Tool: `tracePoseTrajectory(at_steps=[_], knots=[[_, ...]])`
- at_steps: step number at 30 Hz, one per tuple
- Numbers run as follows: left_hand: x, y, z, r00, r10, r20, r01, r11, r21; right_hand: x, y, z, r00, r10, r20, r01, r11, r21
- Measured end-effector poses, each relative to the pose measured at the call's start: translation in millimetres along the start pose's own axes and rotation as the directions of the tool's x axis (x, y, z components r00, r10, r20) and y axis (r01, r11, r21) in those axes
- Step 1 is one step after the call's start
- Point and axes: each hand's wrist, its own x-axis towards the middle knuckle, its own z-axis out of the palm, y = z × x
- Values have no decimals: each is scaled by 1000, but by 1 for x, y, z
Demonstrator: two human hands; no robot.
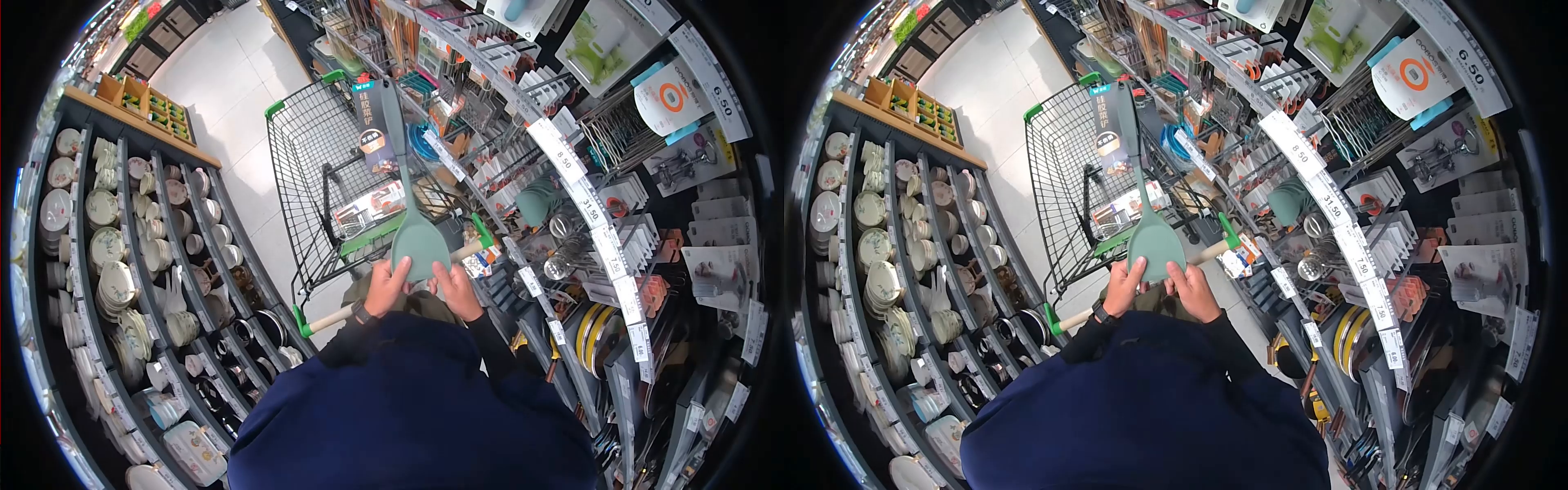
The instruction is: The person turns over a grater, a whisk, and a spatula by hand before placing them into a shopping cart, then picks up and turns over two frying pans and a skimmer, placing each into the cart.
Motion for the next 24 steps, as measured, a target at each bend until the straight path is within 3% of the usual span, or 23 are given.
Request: tracePoseTrajectory(at_steps=[7, 14, 18, 20, 24], knots=[[-5, 5, 1, 999, -36, 22, 37, 997, -64, -1, 4, 3, 1000, 5, -22, -4, 1000, 22], [1, 2, -5, 998, -52, 45, 55, 996, -70, 2, -15, 2, 999, -34, -21, 32, 996, -86], [2, 9, -5, 999, -30, 31, 30, 999, -13, 3, -5, 5, 999, -25, -36, 24, 1000, -20], [0, 14, -4, 999, 48, 13, -50, 983, 175, 1, -4, 5, 999, -8, -48, 8, 1000, 3], [-1, 24, -6, 996, 83, 42, -89, 978, 190, -6, -4, 11, 998, -33, -60, 38, 996, 77]])
